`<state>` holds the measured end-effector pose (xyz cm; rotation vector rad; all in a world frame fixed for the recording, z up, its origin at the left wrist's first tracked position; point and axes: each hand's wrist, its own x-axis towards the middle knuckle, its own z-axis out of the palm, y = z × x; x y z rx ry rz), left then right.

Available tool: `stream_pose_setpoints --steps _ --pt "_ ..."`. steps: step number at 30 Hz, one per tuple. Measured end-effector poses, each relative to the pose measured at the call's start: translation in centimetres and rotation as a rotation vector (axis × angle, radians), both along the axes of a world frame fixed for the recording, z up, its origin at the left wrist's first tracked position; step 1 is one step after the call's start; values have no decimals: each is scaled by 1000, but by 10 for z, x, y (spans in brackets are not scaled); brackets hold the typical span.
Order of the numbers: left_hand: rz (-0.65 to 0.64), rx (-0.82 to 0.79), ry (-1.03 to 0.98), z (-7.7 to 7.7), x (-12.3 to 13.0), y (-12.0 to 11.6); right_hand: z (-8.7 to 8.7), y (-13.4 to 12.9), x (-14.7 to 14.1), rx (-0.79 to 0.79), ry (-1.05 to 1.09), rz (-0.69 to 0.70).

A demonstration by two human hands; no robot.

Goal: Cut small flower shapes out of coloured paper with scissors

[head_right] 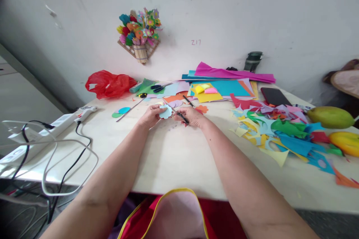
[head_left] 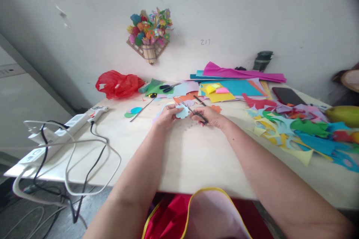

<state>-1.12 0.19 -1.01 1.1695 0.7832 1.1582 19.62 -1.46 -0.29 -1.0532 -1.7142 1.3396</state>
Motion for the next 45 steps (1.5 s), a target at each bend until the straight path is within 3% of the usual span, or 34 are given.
stream_pose_setpoints --steps 8,13,17,21,29,31,34,36,39,45 --pt "24 -13 -32 -4 -1 3 -4 6 8 93 -83 -216" --pt "68 -60 -97 -3 -1 4 -3 9 14 433 -545 -418" --pt "39 -74 -163 -3 -1 4 8 -2 10 447 -918 -399" --pt "12 -99 -195 -2 -1 3 12 -5 7 378 -1011 -353" --pt "11 -120 -221 2 3 -2 12 5 18 362 -837 -144" --pt "16 -119 -233 3 6 -4 11 6 19 375 -780 -183" --pt "24 -103 -262 4 11 -8 9 5 14 359 -596 -366" --pt "23 -92 -264 4 12 -8 8 2 8 293 -329 -389" --pt "-11 -86 -218 3 12 -5 8 -3 -5 100 27 -271" --pt "-124 -45 -94 -2 13 -3 12 -10 -23 -129 271 -282"
